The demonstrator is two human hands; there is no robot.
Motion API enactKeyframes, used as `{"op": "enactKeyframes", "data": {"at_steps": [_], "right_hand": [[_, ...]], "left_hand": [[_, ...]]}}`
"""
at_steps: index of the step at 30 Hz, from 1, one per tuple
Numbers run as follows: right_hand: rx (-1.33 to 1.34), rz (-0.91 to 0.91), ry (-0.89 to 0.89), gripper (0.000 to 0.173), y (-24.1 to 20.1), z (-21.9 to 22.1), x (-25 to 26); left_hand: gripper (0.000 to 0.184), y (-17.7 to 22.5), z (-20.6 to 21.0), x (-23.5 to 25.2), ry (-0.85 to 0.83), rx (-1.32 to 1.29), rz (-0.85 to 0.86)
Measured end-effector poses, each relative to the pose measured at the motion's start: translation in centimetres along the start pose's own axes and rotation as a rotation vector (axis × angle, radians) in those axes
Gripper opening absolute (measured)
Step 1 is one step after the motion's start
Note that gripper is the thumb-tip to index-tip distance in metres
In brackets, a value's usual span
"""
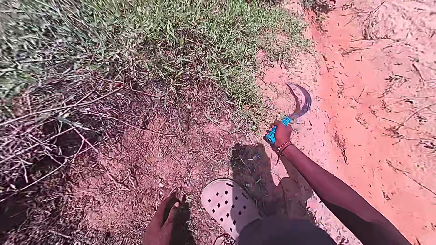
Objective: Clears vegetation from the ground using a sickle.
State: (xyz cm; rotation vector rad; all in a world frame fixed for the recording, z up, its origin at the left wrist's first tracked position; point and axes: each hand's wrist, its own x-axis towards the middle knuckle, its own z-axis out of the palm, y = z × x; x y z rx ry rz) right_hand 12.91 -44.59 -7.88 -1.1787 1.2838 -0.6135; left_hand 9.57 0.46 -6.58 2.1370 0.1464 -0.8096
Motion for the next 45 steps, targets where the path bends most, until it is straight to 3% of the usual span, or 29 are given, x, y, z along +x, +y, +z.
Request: {"op": "enactKeyframes", "data": {"at_steps": [4,7,10,13,16,20,22,25,27,29,32,34,36,39,42,45], "right_hand": [[-0.177,-0.057,0.104,0.038,-2.8,2.7,6.2],[-0.106,-0.033,0.072,0.044,-6.2,5.2,10.8],[-0.010,-0.027,-0.104,0.021,-8.6,7.0,15.4],[-0.106,-0.009,-0.331,0.003,-10.5,8.7,16.6],[-0.133,0.037,-0.311,0.013,-9.7,9.6,15.6],[-0.095,0.092,-0.308,0.018,-4.5,7.7,12.4],[-0.210,0.084,-0.360,0.012,-2.7,5.2,8.5],[-0.436,-0.106,-0.324,0.020,-1.2,2.4,3.1],[-0.641,-0.226,-0.344,0.041,-0.6,0.3,1.0],[-0.861,-0.141,-0.472,0.055,-1.0,-1.6,-1.7],[-0.862,-0.183,-0.519,0.044,0.5,-4.2,-4.7],[-0.923,-0.224,-0.518,0.048,0.3,-6.0,-6.9],[-1.148,-0.331,-0.495,0.052,0.4,-8.1,-8.8],[-1.322,-0.681,-0.392,0.041,2.4,-12.3,-10.1],[-1.275,-0.840,-0.327,0.041,3.2,-15.2,-10.1],[-1.125,-1.023,-0.206,0.042,2.0,-15.2,-8.0]], "left_hand": [[0.047,0.2,0.1,-0.4,-0.042,-0.109,0.003],[0.047,0.9,-0.6,-0.9,-0.023,-0.265,0.051],[0.050,0.7,-1.3,-0.7,0.060,-0.291,-0.023],[0.048,0.3,-0.9,0.3,0.103,-0.320,-0.056],[0.044,0.6,-0.1,1.0,0.065,-0.308,-0.018],[0.043,2.3,0.1,1.7,0.013,-0.317,-0.001],[0.043,2.1,0.2,1.8,0.019,-0.308,0.023],[0.045,1.5,0.4,1.8,0.017,-0.261,0.046],[0.047,1.2,0.5,1.7,0.006,-0.201,0.044],[0.048,1.2,0.4,1.5,-0.010,-0.144,0.049],[0.047,1.0,0.4,1.0,-0.040,-0.106,0.051],[0.048,0.8,0.3,0.7,-0.049,-0.095,0.049],[0.048,0.6,0.1,0.5,-0.043,-0.072,0.048],[0.048,0.4,0.0,0.3,-0.043,-0.005,0.034],[0.049,0.3,-0.1,0.4,-0.040,0.048,0.022],[0.051,0.1,0.1,0.6,-0.050,0.083,0.037]]}}
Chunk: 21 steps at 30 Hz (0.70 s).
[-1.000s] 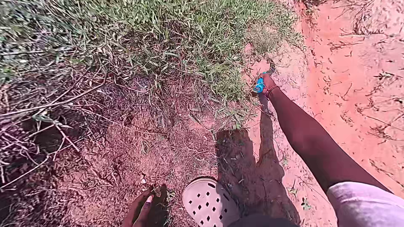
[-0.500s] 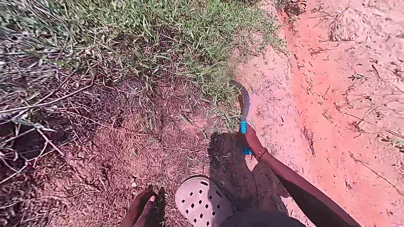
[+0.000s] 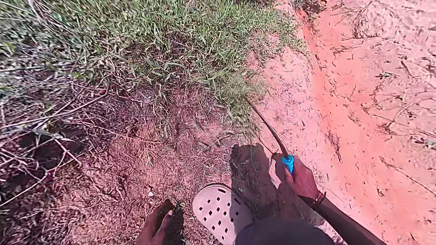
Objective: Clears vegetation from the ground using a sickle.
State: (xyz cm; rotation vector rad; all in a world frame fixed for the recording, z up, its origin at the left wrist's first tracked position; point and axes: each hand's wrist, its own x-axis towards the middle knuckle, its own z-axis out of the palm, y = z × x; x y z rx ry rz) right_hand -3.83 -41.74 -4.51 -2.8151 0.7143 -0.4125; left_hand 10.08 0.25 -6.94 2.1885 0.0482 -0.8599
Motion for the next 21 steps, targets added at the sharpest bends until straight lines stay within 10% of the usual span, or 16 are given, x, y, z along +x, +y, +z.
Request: {"op": "enactKeyframes", "data": {"at_steps": [7,13,15,19,21], "right_hand": [[0.089,0.038,-0.024,0.029,-1.1,-9.1,22.9],[0.228,0.028,0.465,0.044,-3.6,-11.6,39.9],[0.251,0.195,0.454,0.053,-1.6,-6.4,40.0],[-0.101,0.530,-0.344,0.056,7.0,4.8,28.1],[-0.127,0.591,-0.440,0.049,7.8,6.1,20.9]], "left_hand": [[0.048,-0.6,0.1,0.5,-0.012,0.024,0.011],[0.050,-0.4,0.2,1.4,-0.014,0.069,-0.043],[0.048,-0.2,0.2,1.4,-0.002,0.068,-0.053],[0.049,0.1,0.1,0.7,0.022,0.011,-0.026],[0.049,0.0,0.2,0.4,0.043,-0.035,-0.018]]}}
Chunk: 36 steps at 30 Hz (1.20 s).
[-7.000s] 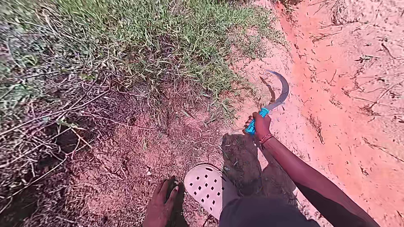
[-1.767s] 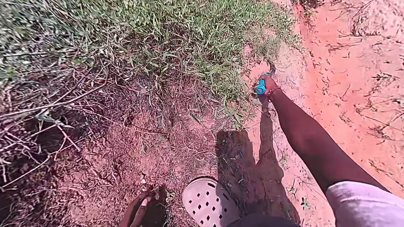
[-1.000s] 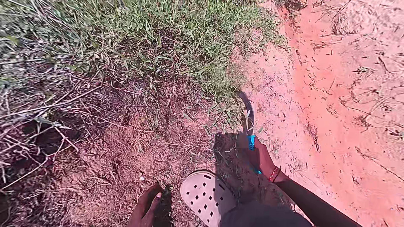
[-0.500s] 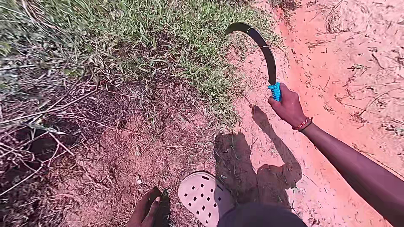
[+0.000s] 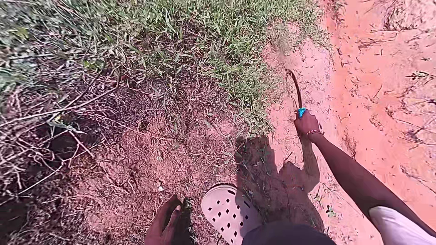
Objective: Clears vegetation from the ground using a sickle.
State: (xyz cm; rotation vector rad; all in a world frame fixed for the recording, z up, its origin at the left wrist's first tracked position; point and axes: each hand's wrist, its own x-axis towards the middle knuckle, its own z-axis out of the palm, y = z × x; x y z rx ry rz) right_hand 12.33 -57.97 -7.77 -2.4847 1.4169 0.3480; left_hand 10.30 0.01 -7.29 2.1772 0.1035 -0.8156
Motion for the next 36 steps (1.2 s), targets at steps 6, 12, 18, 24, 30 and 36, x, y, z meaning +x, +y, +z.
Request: {"op": "enactKeyframes", "data": {"at_steps": [6,12,18,24,30,36], "right_hand": [[0.486,0.035,0.010,0.035,8.4,4.0,-16.3],[0.837,0.101,0.073,0.032,4.2,4.2,-20.2],[1.008,0.001,-0.080,0.023,-7.3,-1.1,-5.7],[0.676,-0.072,-0.378,0.045,-12.5,5.3,-23.2],[0.338,-0.155,-0.403,0.056,-3.9,4.1,-29.6],[0.402,-0.368,0.019,0.045,2.3,2.8,-24.2]], "left_hand": [[0.047,1.7,0.2,1.8,-0.037,0.164,-0.049],[0.051,-0.1,0.2,0.9,-0.106,0.149,0.030],[0.053,-0.5,-0.3,-1.0,-0.094,0.108,0.033],[0.050,-0.8,0.0,-0.8,-0.017,0.085,-0.001],[0.045,0.4,0.4,0.9,-0.047,0.162,0.007],[0.048,-1.1,0.3,0.1,-0.028,0.108,0.073]]}}
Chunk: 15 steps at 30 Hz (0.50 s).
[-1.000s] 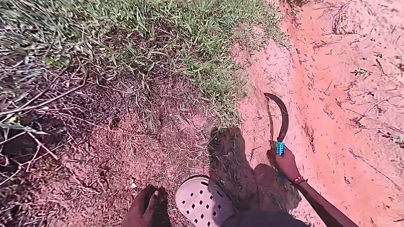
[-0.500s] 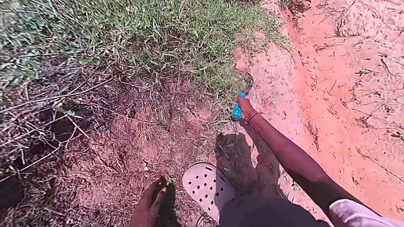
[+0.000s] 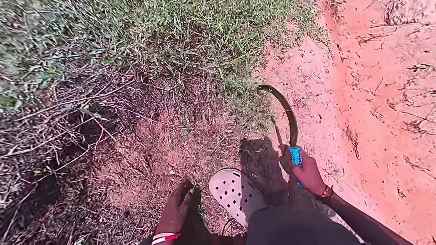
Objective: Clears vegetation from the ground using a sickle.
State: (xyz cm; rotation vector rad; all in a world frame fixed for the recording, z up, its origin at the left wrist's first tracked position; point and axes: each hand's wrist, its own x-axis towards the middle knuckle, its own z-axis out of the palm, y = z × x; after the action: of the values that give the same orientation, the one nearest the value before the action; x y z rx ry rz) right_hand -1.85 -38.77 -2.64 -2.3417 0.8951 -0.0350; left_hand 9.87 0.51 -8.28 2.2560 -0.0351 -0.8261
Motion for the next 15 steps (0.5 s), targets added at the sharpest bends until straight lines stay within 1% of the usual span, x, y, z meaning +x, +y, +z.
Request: {"op": "enactKeyframes", "data": {"at_steps": [2,4,5,6,7,8,9,10,11,12,14,15], "right_hand": [[0.363,0.127,0.091,0.042,-0.5,-0.2,3.2],[0.731,0.280,0.122,0.030,-0.6,0.7,6.1],[0.836,0.368,0.072,0.024,-0.7,1.3,7.1],[0.876,0.462,-0.027,0.019,-0.5,2.0,6.8],[0.843,0.542,-0.136,0.015,0.0,2.6,5.5],[0.769,0.587,-0.201,0.015,0.9,3.0,3.2],[0.656,0.598,-0.223,0.017,1.9,2.9,0.5],[0.575,0.568,-0.266,0.021,3.0,2.4,-2.0],[0.530,0.508,-0.313,0.025,4.3,2.0,-4.6],[0.515,0.489,-0.366,0.029,5.3,1.4,-6.8],[0.474,0.438,-0.397,0.033,5.8,0.4,-9.0],[0.449,0.399,-0.363,0.033,5.8,0.3,-8.9]], "left_hand": [[0.046,0.2,-0.2,-0.2,-0.005,0.003,-0.003],[0.042,1.0,-0.4,-0.4,-0.035,0.027,-0.025],[0.042,1.3,-0.4,-0.4,-0.039,0.041,-0.036],[0.043,1.5,-0.5,-0.5,-0.033,0.050,-0.043],[0.045,1.5,-0.6,-0.4,-0.026,0.054,-0.037],[0.046,1.4,-0.6,-0.4,-0.035,0.046,-0.032],[0.045,1.1,-0.2,-0.6,-0.043,0.026,-0.023],[0.044,0.8,-0.2,-0.5,-0.040,0.006,-0.017],[0.043,0.8,-0.4,-0.3,-0.039,-0.014,-0.026],[0.042,1.0,-0.4,-0.2,-0.039,-0.022,-0.037],[0.042,1.5,-0.3,0.2,-0.035,-0.007,-0.058],[0.042,1.7,-0.1,0.4,-0.028,0.008,-0.067]]}}
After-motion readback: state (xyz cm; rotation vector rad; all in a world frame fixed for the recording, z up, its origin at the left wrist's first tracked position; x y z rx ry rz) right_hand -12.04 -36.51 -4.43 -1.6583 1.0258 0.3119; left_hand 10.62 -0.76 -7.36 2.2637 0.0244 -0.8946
